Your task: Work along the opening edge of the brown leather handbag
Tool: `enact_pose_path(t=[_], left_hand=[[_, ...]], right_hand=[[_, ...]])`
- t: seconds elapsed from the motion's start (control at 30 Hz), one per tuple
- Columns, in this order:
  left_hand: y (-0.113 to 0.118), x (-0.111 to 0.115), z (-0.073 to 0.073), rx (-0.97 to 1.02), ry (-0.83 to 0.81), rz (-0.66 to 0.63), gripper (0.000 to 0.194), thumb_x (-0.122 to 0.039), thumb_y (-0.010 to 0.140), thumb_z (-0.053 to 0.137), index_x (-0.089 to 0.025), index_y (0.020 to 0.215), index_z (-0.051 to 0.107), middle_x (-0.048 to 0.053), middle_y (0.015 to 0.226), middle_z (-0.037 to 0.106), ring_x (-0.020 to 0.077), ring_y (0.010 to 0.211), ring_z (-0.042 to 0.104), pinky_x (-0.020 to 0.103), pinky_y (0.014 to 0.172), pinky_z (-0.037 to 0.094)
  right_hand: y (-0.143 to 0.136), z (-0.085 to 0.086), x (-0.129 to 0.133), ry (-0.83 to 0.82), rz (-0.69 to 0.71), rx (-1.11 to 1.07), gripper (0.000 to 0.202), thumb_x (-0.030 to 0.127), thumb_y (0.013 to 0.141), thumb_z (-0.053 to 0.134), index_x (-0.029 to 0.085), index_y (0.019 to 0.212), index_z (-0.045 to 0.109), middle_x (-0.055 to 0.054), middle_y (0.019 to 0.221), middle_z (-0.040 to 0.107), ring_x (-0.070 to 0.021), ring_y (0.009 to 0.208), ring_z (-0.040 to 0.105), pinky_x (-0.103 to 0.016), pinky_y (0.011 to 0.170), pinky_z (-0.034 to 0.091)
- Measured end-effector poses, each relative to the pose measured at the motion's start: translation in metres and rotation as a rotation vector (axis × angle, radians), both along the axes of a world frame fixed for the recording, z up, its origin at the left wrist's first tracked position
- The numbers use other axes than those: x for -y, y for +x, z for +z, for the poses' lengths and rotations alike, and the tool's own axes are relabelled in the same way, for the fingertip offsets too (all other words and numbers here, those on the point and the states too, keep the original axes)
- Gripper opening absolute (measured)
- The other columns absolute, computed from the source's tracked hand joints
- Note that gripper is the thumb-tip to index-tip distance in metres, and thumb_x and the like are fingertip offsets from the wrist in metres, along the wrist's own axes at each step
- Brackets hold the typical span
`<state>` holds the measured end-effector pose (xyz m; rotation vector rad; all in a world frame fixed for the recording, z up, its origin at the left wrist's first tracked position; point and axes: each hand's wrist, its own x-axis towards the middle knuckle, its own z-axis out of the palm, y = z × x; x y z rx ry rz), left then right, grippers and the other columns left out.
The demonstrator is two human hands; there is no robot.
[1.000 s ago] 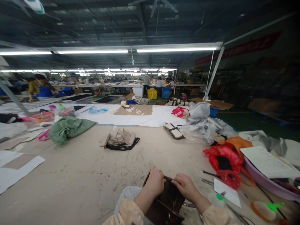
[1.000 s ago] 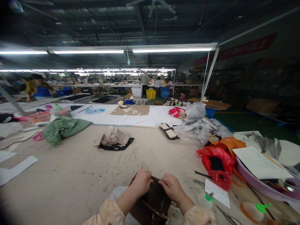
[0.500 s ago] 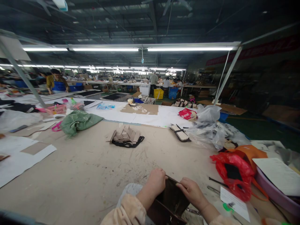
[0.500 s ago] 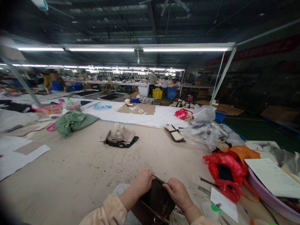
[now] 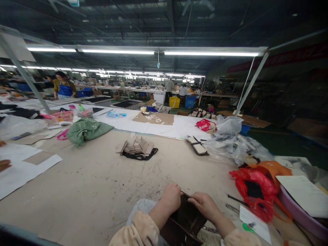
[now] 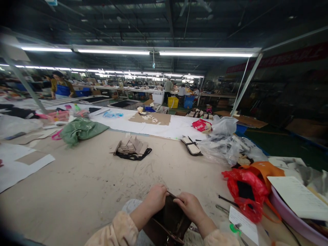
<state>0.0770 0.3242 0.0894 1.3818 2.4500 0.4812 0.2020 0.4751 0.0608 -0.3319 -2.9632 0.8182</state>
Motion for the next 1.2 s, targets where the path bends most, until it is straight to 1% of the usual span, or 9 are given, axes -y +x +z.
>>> enact_pose_path(t=[0.07,0.27,0.5,0.63,0.7,0.77,0.87,1.0,1.2], left_hand=[[0.0,0.001,0.001,0.001,0.003,0.009,0.027,-0.025,0.086,0.04,-0.013,0.089,0.064,0.01,0.096,0.063,0.0206,0.094,0.057,0.03,0.084,0.042],[0.0,0.005,0.001,-0.003,0.028,-0.009,0.026,-0.026,0.085,0.042,-0.014,0.086,0.065,0.009,0.094,0.063,0.0197,0.092,0.056,0.029,0.081,0.043],[-0.002,0.007,-0.009,0.034,0.019,-0.007,0.023,-0.026,0.084,0.043,-0.016,0.084,0.064,0.008,0.094,0.064,0.0198,0.092,0.056,0.029,0.081,0.042],[-0.005,0.006,-0.009,0.038,0.003,-0.027,0.023,-0.025,0.085,0.043,-0.018,0.082,0.064,0.006,0.091,0.064,0.0187,0.09,0.056,0.028,0.079,0.042],[-0.007,0.003,-0.006,0.025,-0.012,-0.041,0.023,-0.026,0.085,0.043,-0.018,0.081,0.064,0.006,0.089,0.064,0.0185,0.089,0.056,0.027,0.078,0.041],[-0.01,-0.001,-0.003,0.012,-0.031,-0.046,0.024,-0.026,0.086,0.043,-0.017,0.08,0.064,0.006,0.088,0.064,0.0185,0.088,0.056,0.027,0.077,0.041],[-0.012,-0.006,0.001,-0.008,-0.044,-0.052,0.024,-0.027,0.086,0.042,-0.017,0.08,0.064,0.006,0.087,0.064,0.0183,0.086,0.057,0.028,0.075,0.04],[-0.012,-0.009,0.002,-0.034,-0.016,-0.051,0.025,-0.025,0.086,0.042,-0.017,0.076,0.064,0.005,0.083,0.064,0.0166,0.08,0.058,0.027,0.071,0.038],[-0.012,-0.006,-0.005,-0.067,0.046,-0.057,0.025,-0.026,0.085,0.045,-0.018,0.07,0.062,0.003,0.079,0.065,0.015,0.074,0.057,0.025,0.066,0.036]], right_hand=[[-0.003,-0.005,0.001,0.073,0.006,-0.015,0.042,0.045,0.09,0.038,0.021,0.072,0.066,-0.003,0.07,0.064,-0.0168,0.07,0.057,-0.027,0.065,0.039],[0.002,-0.011,0.007,0.226,0.013,-0.048,0.042,0.041,0.093,0.034,0.019,0.067,0.059,-0.004,0.069,0.06,-0.0167,0.069,0.055,-0.027,0.064,0.037],[0.004,-0.013,0.016,0.241,-0.014,-0.057,0.037,0.037,0.093,0.035,0.021,0.069,0.058,-0.004,0.07,0.061,-0.0171,0.07,0.055,-0.028,0.063,0.036],[0.009,-0.01,0.016,0.192,-0.049,-0.021,0.04,0.042,0.092,0.036,0.021,0.069,0.061,-0.004,0.07,0.063,-0.0178,0.07,0.057,-0.028,0.063,0.038],[0.016,-0.007,0.01,0.116,-0.068,-0.001,0.038,0.047,0.09,0.04,0.023,0.076,0.065,-0.004,0.072,0.065,-0.0185,0.072,0.059,-0.028,0.065,0.04],[0.025,-0.005,0.003,0.01,-0.084,-0.01,0.034,0.053,0.083,0.051,0.025,0.096,0.066,-0.005,0.082,0.068,-0.0205,0.079,0.061,-0.028,0.069,0.043],[0.039,-0.007,-0.005,-0.086,-0.145,-0.06,0.047,0.055,0.078,0.056,0.024,0.114,0.061,-0.007,0.097,0.069,-0.0232,0.087,0.062,-0.03,0.075,0.046],[0.048,-0.016,-0.007,-0.14,-0.207,-0.139,0.039,0.052,0.085,0.048,0.022,0.103,0.065,-0.006,0.094,0.069,-0.021,0.085,0.062,-0.029,0.076,0.047],[0.045,-0.028,-0.003,-0.06,-0.23,-0.199,0.043,0.052,0.087,0.043,0.019,0.074,0.066,-0.003,0.066,0.062,-0.0156,0.066,0.056,-0.025,0.062,0.041]])
